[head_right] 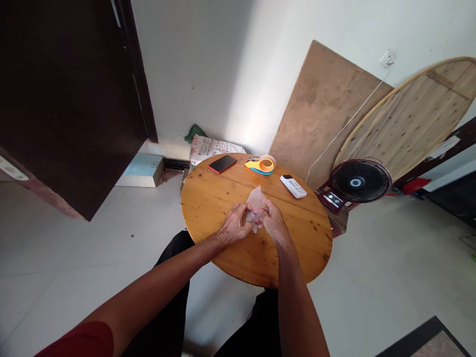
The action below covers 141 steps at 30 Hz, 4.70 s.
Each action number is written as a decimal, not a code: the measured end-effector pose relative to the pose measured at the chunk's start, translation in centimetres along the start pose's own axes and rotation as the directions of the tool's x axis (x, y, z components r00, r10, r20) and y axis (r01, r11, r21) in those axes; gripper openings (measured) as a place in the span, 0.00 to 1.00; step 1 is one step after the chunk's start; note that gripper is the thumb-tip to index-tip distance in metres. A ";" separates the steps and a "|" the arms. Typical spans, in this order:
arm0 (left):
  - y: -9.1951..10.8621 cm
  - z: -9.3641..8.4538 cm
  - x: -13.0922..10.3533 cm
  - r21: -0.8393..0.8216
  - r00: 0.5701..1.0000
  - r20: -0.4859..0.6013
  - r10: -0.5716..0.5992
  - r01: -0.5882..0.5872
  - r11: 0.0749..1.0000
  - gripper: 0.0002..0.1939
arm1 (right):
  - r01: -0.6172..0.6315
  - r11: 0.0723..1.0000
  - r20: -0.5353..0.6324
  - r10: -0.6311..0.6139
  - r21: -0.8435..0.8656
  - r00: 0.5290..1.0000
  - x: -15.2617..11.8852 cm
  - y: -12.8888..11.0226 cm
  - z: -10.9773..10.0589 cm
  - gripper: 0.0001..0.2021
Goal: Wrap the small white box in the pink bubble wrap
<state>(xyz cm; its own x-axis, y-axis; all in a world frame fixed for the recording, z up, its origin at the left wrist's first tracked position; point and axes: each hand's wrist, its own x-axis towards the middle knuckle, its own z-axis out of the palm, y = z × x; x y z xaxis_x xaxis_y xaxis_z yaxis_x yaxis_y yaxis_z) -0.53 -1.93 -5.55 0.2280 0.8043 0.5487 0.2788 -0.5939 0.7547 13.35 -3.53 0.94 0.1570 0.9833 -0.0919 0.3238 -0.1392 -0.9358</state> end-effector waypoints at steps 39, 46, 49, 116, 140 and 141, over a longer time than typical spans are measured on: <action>-1.1 0.3 0.4 -0.088 0.992 0.025 0.124 -0.121 0.989 0.10 | 0.056 0.971 -0.228 -0.110 -0.232 0.967 -4.6 5.2 -3.3 0.15; -1.2 0.4 0.4 -0.113 0.989 -0.013 0.150 -0.150 0.982 0.09 | 0.054 0.964 -0.335 0.037 0.260 0.941 -5.0 5.3 -3.2 0.17; -1.2 0.5 0.4 -0.112 0.990 -0.011 0.143 -0.144 0.983 0.09 | 0.094 0.928 -0.424 0.074 0.360 0.903 -5.7 6.2 -3.6 0.19; -0.9 0.3 0.4 -0.065 0.992 0.017 0.126 -0.125 0.990 0.10 | 0.085 0.859 -0.258 -0.244 -0.504 0.935 -3.7 5.7 -3.5 0.14; -0.8 0.2 0.4 0.011 0.979 0.068 0.193 -0.194 0.981 0.07 | 0.059 0.992 -0.250 -0.030 0.109 0.968 -0.6 2.1 -0.1 0.28; -0.8 0.3 0.4 0.014 0.979 0.076 0.191 -0.193 0.981 0.07 | 0.065 0.995 -0.237 -0.044 0.080 0.970 -0.4 1.9 0.1 0.29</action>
<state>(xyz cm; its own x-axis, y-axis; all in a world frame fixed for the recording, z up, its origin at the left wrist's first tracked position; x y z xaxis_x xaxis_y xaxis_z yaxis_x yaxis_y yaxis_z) -0.42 -1.07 -6.04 0.3471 0.6722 0.6540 0.2424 -0.7380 0.6298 13.85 -4.14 -0.85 0.3594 0.9326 0.0330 0.2575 -0.0652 -0.9641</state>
